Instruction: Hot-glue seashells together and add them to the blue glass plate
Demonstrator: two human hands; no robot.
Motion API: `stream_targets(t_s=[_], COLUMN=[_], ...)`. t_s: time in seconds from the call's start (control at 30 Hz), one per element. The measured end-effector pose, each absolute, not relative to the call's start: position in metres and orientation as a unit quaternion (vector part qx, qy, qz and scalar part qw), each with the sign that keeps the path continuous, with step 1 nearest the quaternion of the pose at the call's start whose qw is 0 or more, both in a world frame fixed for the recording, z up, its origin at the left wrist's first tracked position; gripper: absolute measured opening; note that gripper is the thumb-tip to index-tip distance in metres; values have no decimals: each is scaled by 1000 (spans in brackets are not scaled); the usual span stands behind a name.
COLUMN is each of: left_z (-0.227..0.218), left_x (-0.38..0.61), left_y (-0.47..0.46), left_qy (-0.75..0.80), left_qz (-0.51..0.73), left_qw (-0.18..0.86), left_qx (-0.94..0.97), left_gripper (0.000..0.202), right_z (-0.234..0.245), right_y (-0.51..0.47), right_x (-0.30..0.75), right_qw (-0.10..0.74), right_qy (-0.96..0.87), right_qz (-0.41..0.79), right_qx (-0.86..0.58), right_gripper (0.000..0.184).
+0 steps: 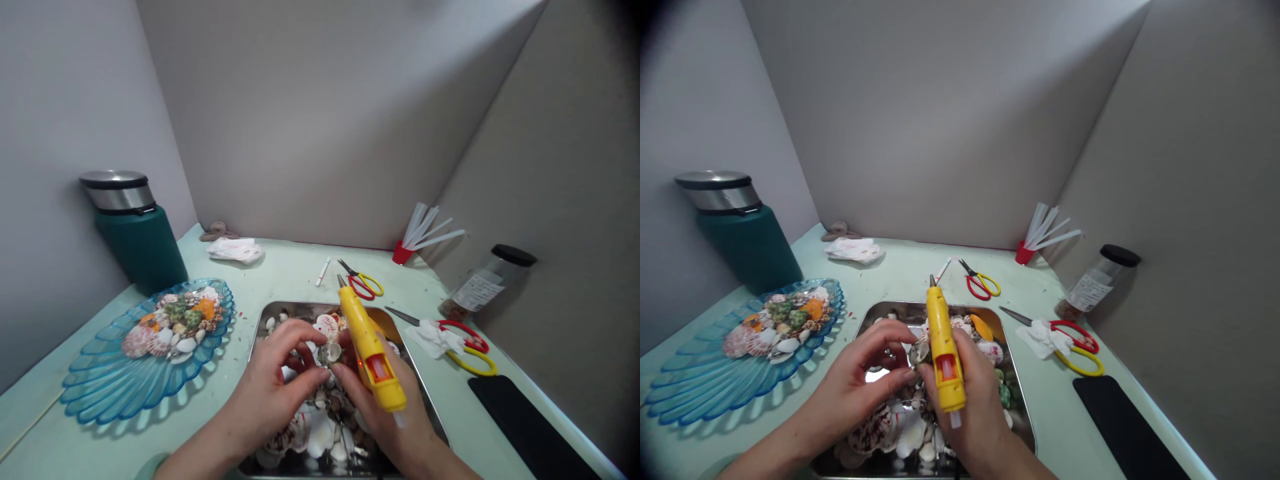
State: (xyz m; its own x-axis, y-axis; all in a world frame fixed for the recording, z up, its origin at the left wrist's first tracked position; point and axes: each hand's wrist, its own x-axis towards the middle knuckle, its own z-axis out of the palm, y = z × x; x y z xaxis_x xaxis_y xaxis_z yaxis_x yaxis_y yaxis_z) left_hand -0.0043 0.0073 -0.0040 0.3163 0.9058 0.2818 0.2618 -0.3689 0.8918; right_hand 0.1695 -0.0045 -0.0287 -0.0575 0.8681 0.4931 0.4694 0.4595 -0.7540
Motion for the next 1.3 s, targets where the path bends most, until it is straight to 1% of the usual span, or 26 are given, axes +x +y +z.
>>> stream_targets(t_s=[0.23, 0.4, 0.6, 0.77, 0.87, 1.03, 1.17, 1.3], left_z=[-1, 0, 1, 1, 1, 0, 0, -2], left_x=[-4, -4, -5, -5, -5, -4, -4, -5], left_y=[6, 5, 5, 5, 4, 4, 5, 8], left_qy=[419, 412, 406, 401, 400, 419, 429, 423], left_qz=[409, 414, 409, 412, 413, 406, 401, 410], left_qw=[378, 400, 397, 401, 399, 406, 441, 512], left_qx=[717, 707, 714, 713, 714, 703, 678, 625], left_gripper=[22, 28, 23, 30, 29, 29, 22, 19], right_z=[-24, -20, -14, -10, -8, -8, -10, -9], right_y=[-6, -8, -10, -10, -8, -4, -3, -3], right_x=[169, 169, 171, 170, 169, 168, 167, 168], right_qw=[490, 488, 492, 509, 513, 517, 526, 517], right_qy=[-695, -688, -661, -591, -548, -493, -455, -463], right_qz=[206, 228, 313, 417, 463, 546, 595, 605], right_qx=[-484, -486, -473, -467, -471, -437, -404, -390], right_gripper=[27, 26, 29, 30, 32, 29, 30, 27])
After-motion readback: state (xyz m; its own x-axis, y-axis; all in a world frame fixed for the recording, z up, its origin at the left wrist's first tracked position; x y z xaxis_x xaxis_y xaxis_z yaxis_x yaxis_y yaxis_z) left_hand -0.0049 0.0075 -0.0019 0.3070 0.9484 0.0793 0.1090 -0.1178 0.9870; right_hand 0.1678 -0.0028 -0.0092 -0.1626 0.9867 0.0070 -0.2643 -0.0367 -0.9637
